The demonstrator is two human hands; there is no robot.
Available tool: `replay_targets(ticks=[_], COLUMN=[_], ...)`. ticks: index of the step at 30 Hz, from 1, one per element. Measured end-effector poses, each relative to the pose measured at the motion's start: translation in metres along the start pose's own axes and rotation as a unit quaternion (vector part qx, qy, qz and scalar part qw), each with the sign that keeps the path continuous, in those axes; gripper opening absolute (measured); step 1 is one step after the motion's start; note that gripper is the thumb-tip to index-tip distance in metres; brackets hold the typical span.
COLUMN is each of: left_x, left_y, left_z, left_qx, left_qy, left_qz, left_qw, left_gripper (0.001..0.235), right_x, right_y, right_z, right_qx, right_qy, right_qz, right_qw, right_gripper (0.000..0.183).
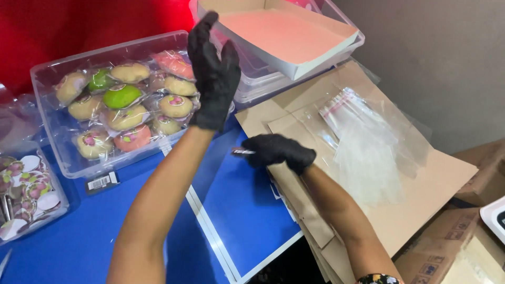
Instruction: Assembling a cardboard pastry box by folding the flaps and securing them with a handheld stapler.
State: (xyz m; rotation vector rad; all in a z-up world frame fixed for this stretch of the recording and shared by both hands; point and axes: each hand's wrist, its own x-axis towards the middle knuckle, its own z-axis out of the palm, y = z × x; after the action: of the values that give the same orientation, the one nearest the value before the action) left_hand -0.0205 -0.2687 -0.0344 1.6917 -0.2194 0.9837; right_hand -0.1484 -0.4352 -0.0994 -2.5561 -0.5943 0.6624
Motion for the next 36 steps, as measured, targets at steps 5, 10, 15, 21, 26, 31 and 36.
replay_targets(ticks=[5,10,15,21,26,31,36], left_x=[-0.146,-0.229,-0.239,-0.243,-0.242,-0.246,-0.224], left_y=[-0.016,-0.049,-0.015,0.021,0.020,0.008,0.074], left_z=[-0.050,-0.038,-0.042,-0.034,-0.008,0.017,-0.037], left_qx=[-0.085,-0.063,-0.056,-0.159,-0.031,-0.142,-0.155], left_qy=[-0.206,-0.372,-0.329,-0.330,-0.389,-0.361,-0.313], left_qz=[-0.041,-0.415,-0.433,-0.514,-0.421,-0.386,-0.260], left_qw=[0.974,0.828,0.837,0.776,0.819,0.837,0.900], left_gripper=[0.024,0.037,0.052,0.034,0.038,0.045,0.034], right_x=[-0.069,-0.054,-0.055,-0.032,-0.044,-0.050,-0.079], right_y=[0.027,0.070,0.083,0.128,0.124,0.197,0.166], right_z=[-0.047,-0.003,0.015,0.044,0.050,0.035,0.018], right_qx=[-0.019,-0.070,-0.061,-0.101,-0.127,-0.129,-0.078], right_qy=[0.115,0.095,0.091,0.147,0.233,0.262,0.299], right_qz=[0.267,0.319,0.315,0.302,0.215,0.137,0.130], right_qw=[0.957,0.940,0.943,0.936,0.940,0.947,0.942], right_gripper=[0.063,0.099,0.106,0.062,0.059,0.067,0.064])
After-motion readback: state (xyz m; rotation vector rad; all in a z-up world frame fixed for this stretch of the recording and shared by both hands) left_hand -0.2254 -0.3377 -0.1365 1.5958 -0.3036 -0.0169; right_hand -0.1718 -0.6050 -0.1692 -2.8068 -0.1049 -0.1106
